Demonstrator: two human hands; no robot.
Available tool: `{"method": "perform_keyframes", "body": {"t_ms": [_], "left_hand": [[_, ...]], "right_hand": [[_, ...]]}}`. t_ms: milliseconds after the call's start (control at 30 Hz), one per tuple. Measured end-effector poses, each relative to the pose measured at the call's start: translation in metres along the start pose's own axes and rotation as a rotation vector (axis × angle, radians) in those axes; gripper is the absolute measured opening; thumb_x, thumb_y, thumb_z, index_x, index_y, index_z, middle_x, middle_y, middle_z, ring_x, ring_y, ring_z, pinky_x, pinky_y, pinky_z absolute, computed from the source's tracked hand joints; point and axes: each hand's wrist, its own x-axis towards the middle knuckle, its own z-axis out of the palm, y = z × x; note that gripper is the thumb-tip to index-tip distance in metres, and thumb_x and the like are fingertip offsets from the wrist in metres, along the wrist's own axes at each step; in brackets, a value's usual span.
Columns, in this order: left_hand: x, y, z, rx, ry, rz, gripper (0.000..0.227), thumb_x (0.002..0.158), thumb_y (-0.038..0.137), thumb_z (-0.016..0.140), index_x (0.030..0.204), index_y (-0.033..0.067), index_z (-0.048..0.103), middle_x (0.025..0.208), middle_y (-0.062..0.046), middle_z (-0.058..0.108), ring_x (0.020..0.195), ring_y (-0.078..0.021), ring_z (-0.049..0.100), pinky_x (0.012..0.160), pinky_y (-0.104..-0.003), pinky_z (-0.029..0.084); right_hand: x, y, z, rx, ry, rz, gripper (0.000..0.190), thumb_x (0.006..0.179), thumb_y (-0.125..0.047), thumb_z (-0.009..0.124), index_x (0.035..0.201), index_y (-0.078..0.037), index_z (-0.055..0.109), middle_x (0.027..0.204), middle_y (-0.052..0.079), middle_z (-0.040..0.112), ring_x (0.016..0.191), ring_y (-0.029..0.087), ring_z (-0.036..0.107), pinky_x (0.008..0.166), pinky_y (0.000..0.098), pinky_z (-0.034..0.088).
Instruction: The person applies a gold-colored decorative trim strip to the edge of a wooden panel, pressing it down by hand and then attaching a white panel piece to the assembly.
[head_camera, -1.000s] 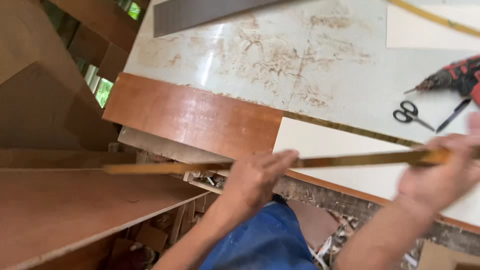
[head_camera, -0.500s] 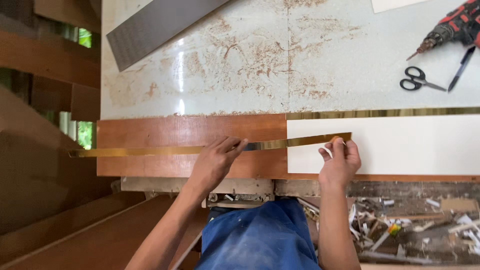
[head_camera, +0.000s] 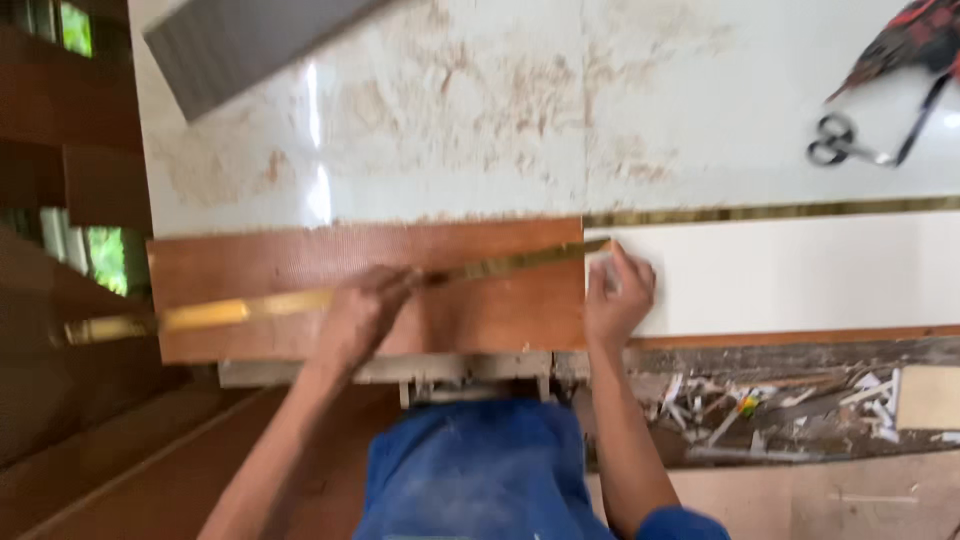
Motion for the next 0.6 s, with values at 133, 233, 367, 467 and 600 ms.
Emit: {"method": "perform_keyframes", "body": {"t_ms": [133,233,367,467,600], "left_hand": [[-0.022,-0.039,0.024,0.104,-0.003,-0.083,0.035,0.091,0.009,0.070,0.126,0.0119,0.074,0.100,-0.012,0.076,0.095,-0.0323,0.073,0.078,-0.048,0.059],[-0.020,-0.033,0.011,0.093,-0.105,-0.154,0.025,0.092,0.014,0.068,0.115,0.0183,0.078,0.104,-0.004,0.077,0.100,-0.0262,0.074,0.082,-0.037,0.059],[-0.003,-0.031,0.001,-0.001,-0.072,-0.194,0.026,0.091,0.005,0.070,0.116,0.0092,0.078,0.106,-0.013,0.077,0.100,-0.0362,0.073,0.082,-0.043,0.059],[0.004,-0.035,0.010,-0.075,-0.067,-0.222,0.026,0.092,0.004,0.071,0.116,0.0083,0.078,0.109,-0.013,0.077,0.102,-0.0371,0.073,0.084,-0.044,0.059],[0.018,-0.050,0.020,-0.134,-0.037,-0.237,0.028,0.089,0.001,0.073,0.117,0.0081,0.078,0.108,-0.013,0.078,0.103,-0.0383,0.072,0.085,-0.047,0.058]], "right_hand": [[0.014,-0.015,0.004,-0.187,-0.075,-0.089,0.022,0.099,-0.034,0.077,0.114,-0.018,0.081,0.099,0.002,0.064,0.096,0.021,0.059,0.088,0.0381,0.042],[0.020,-0.011,0.004,-0.183,-0.144,-0.083,0.021,0.099,-0.045,0.073,0.109,-0.028,0.081,0.090,-0.005,0.064,0.092,0.015,0.056,0.084,0.0369,0.038],[0.054,0.003,0.006,-0.069,-0.235,-0.312,0.027,0.097,-0.048,0.072,0.104,-0.023,0.077,0.096,-0.004,0.060,0.093,0.022,0.057,0.082,0.0371,0.041],[0.072,0.011,0.001,0.002,-0.356,-0.373,0.026,0.096,-0.038,0.074,0.113,-0.019,0.075,0.102,-0.001,0.062,0.093,0.025,0.062,0.081,0.0380,0.045],[0.098,0.015,0.007,-0.030,-0.517,-0.451,0.022,0.097,-0.038,0.071,0.111,-0.023,0.078,0.094,-0.001,0.064,0.089,0.025,0.062,0.078,0.0395,0.046]]}}
